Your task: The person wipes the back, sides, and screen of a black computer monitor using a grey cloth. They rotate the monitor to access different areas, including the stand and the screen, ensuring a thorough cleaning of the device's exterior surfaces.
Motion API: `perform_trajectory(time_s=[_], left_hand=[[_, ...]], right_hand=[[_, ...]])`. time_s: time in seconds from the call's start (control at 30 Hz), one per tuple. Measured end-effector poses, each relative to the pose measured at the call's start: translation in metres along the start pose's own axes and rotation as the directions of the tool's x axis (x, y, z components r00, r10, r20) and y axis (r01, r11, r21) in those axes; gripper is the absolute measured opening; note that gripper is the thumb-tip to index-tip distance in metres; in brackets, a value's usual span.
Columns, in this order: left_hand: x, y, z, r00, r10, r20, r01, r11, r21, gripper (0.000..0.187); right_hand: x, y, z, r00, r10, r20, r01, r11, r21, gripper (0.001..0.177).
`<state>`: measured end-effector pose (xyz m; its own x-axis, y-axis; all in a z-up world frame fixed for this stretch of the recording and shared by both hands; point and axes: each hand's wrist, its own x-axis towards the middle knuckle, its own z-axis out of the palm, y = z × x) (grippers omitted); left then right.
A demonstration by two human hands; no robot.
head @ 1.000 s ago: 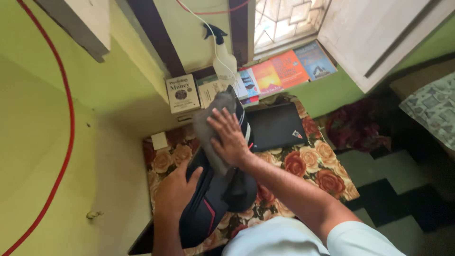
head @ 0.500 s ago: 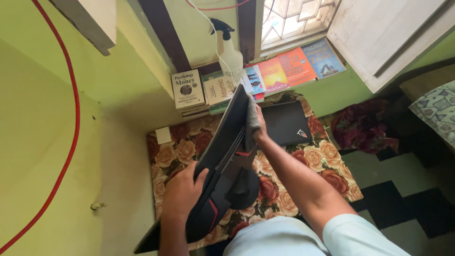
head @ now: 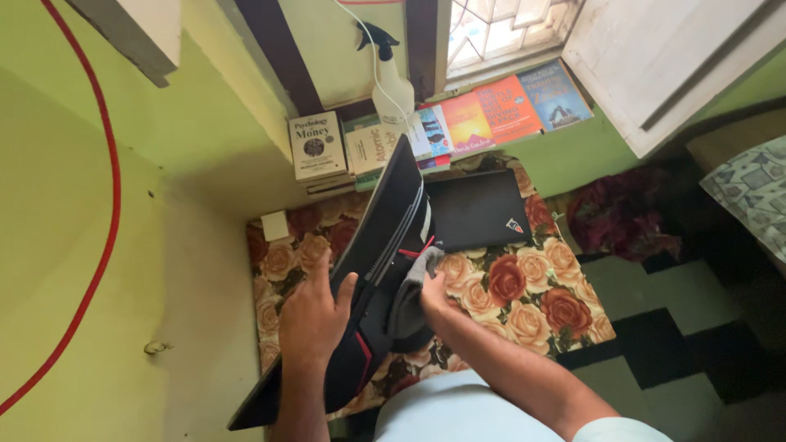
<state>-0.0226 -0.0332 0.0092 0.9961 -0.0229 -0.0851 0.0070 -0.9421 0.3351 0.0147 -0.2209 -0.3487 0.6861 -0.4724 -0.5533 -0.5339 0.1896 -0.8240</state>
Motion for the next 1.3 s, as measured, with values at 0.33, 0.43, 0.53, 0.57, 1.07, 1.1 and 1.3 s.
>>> perform_trajectory(time_s=[0.33, 0.43, 0.53, 0.57, 1.07, 1.1, 1.3], left_hand=[[-0.016, -0.004, 0.005, 0.840, 0.293, -0.457, -0.415, 0.889, -0.193, 0.061], [-0.023, 0.005, 0.003, 0.871, 0.308, -0.383, -0.423, 0.866, -0.266, 0.059], [-0.029, 0.013, 0.004, 0.845, 0.368, -0.389, -0.509, 0.776, -0.372, 0.056], [-0.030, 0.015, 0.005, 0.831, 0.383, -0.402, -0.518, 0.796, -0.313, 0.056], [0.013, -0.006, 0.002, 0.999, 0.031, -0.039, -0.033, 0.997, -0.070, 0.041], [0.014, -0.008, 0.001, 0.995, 0.053, -0.081, -0.061, 0.994, -0.091, 0.039], [0.021, -0.024, -0.003, 0.989, 0.106, -0.102, -0.110, 0.994, -0.029, 0.046]], right_hand=[[0.067, -0.071, -0.102, 0.764, -0.096, -0.638, 0.121, 0.993, -0.004, 0.071], [0.070, -0.097, -0.123, 0.965, 0.122, -0.231, 0.061, 0.756, 0.652, 0.056], [0.061, -0.106, -0.125, 0.999, -0.028, 0.038, -0.015, 0.580, 0.815, 0.050], [0.058, -0.105, -0.122, 0.988, -0.125, 0.094, -0.009, 0.553, 0.833, 0.051], [-0.171, -0.174, -0.022, 0.341, -0.803, 0.489, 0.939, 0.314, -0.140, 0.072], [-0.172, -0.177, -0.021, 0.315, -0.803, 0.506, 0.949, 0.278, -0.149, 0.072], [-0.137, -0.186, -0.003, 0.256, -0.841, 0.478, 0.964, 0.183, -0.193, 0.072]])
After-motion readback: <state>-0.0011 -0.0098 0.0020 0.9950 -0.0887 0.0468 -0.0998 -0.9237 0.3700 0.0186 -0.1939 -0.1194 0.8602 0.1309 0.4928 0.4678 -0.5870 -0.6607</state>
